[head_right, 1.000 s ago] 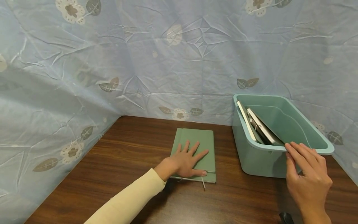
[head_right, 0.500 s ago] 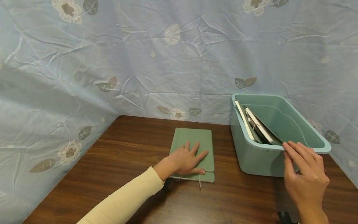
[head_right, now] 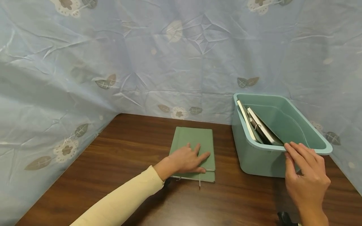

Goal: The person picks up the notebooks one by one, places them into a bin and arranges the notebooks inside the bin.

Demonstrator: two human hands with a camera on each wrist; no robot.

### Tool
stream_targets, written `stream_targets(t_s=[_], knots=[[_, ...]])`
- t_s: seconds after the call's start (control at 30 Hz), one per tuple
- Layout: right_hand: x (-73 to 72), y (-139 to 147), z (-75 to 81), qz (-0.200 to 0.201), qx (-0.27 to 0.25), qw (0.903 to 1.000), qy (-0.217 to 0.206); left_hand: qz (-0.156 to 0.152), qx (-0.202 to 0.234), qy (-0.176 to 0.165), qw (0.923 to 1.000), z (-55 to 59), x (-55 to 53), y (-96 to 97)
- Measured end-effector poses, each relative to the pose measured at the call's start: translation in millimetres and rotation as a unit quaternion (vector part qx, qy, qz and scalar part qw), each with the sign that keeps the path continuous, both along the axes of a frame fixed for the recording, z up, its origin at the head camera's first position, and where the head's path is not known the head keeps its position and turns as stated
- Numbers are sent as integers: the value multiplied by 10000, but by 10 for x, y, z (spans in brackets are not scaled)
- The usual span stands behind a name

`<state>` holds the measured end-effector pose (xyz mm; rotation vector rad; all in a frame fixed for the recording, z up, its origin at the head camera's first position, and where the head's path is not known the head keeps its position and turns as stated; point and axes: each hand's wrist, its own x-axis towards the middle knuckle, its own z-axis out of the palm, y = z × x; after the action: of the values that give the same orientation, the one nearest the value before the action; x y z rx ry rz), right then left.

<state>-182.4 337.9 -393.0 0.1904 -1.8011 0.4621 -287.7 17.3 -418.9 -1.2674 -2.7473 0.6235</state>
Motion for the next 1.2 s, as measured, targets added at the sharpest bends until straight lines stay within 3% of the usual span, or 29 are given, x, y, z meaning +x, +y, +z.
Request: stream_targets(t_s=[0.17,0.47,0.7,1.1,1.2], knots=[[-15,-15,-2,-31,-5,10000,8,-177,-70,187,9996,-2,-18,-13],[-27,-28,-1,-30,-1,10000,28,-268,-358,206,9988,16,-9,15],[-21,-14,13,14,6,10000,91,-464,-532,466,9964,-11,-4,47],[-9,-63,51,59,-14,9997,222,-816,-741,356,9933,7,33,77],[-6,-73,54,92,-15,9997,222,-1010,-883,487,9898,-9,43,89]])
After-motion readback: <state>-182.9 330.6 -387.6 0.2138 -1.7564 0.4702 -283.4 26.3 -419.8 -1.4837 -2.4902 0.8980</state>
